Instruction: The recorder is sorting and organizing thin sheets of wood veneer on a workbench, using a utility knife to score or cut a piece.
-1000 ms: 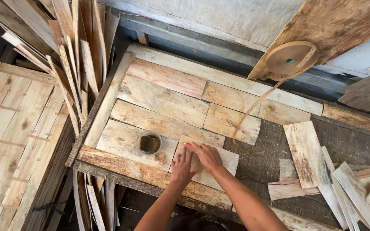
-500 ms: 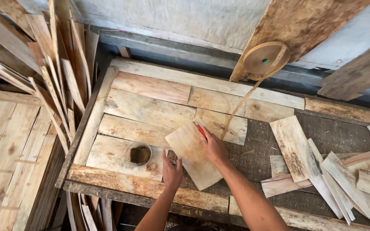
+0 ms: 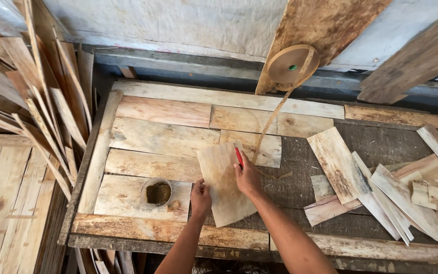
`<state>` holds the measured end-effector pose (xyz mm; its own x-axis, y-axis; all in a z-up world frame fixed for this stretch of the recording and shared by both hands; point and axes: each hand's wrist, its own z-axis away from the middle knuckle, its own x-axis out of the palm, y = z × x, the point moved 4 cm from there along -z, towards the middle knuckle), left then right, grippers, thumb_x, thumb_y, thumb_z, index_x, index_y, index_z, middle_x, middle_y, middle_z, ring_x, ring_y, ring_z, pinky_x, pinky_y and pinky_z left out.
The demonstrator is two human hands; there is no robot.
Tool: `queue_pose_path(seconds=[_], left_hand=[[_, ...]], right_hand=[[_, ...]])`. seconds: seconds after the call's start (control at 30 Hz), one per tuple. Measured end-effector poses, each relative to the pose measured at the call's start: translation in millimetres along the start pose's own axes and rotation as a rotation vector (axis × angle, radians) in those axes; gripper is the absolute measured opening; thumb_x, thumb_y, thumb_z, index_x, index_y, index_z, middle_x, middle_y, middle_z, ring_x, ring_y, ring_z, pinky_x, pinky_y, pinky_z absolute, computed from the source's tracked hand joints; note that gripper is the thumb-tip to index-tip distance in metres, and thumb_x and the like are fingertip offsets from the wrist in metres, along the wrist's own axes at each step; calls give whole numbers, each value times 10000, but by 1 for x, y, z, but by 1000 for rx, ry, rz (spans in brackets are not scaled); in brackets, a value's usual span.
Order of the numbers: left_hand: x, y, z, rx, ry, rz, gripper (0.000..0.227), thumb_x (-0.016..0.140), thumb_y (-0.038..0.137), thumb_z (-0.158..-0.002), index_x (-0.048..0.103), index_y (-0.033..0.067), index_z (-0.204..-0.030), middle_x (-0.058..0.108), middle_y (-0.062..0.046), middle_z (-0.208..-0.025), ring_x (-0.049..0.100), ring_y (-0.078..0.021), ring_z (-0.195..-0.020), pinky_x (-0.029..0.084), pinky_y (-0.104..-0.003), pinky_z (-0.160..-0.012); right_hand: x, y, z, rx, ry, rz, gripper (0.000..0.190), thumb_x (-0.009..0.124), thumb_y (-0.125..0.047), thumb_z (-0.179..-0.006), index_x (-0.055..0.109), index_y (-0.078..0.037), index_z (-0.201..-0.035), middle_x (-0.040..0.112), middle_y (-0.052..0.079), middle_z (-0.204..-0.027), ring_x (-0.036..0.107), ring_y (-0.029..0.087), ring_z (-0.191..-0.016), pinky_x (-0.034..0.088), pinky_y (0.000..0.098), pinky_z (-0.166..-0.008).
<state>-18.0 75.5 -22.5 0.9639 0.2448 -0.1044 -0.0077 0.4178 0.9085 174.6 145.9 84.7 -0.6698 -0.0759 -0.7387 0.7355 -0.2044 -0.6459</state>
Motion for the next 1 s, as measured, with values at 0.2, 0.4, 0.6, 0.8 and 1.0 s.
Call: queue_pose_path(seconds=[0.2,0.4,0.6,0.8,1.0], left_hand=[[-7,22,4,15,-5,-197,344,556,119,-1002,607,79,-1340,711,-105,-912,668,-207,-790,537,-364,-733],[11,6,8,77,-34,-252,328,563,133,-998,598,62,-1317,707,-113,-915,686,-220,-809,549,-379,-749],[58,7,26,74,-204,-228,297,538,109,-1010,576,58,-1301,719,-113,-964,689,-223,-819,554,-384,-740],[119,39,51,-59,-413,-207,293,456,105,-1054,513,47,-1336,728,-118,-1025,688,-212,-825,537,-377,-721],[199,11,42,62,-421,-65,296,442,68,-1048,519,-7,-1324,726,-127,-1095,689,-175,-906,543,-323,-796]], right_hand=[[17,34,-4,18,39,-60,577,492,-319,-1059,362,-88,-1572,556,255,-1425,566,418,-1293,476,492,-1058],[16,54,14,33,128,-106,586,513,-281,-1031,374,-66,-1557,525,237,-1481,534,410,-1336,438,480,-1088],[-27,78,40,72,295,-131,558,525,-282,-1026,430,-62,-1531,560,228,-1466,558,390,-1327,455,471,-1091],[-78,123,48,291,258,-129,547,486,-294,-1038,423,-97,-1544,578,208,-1425,588,375,-1274,467,466,-1056],[-117,188,36,113,370,-189,517,502,-276,-1043,456,-52,-1507,591,224,-1424,588,386,-1290,467,461,-1068]])
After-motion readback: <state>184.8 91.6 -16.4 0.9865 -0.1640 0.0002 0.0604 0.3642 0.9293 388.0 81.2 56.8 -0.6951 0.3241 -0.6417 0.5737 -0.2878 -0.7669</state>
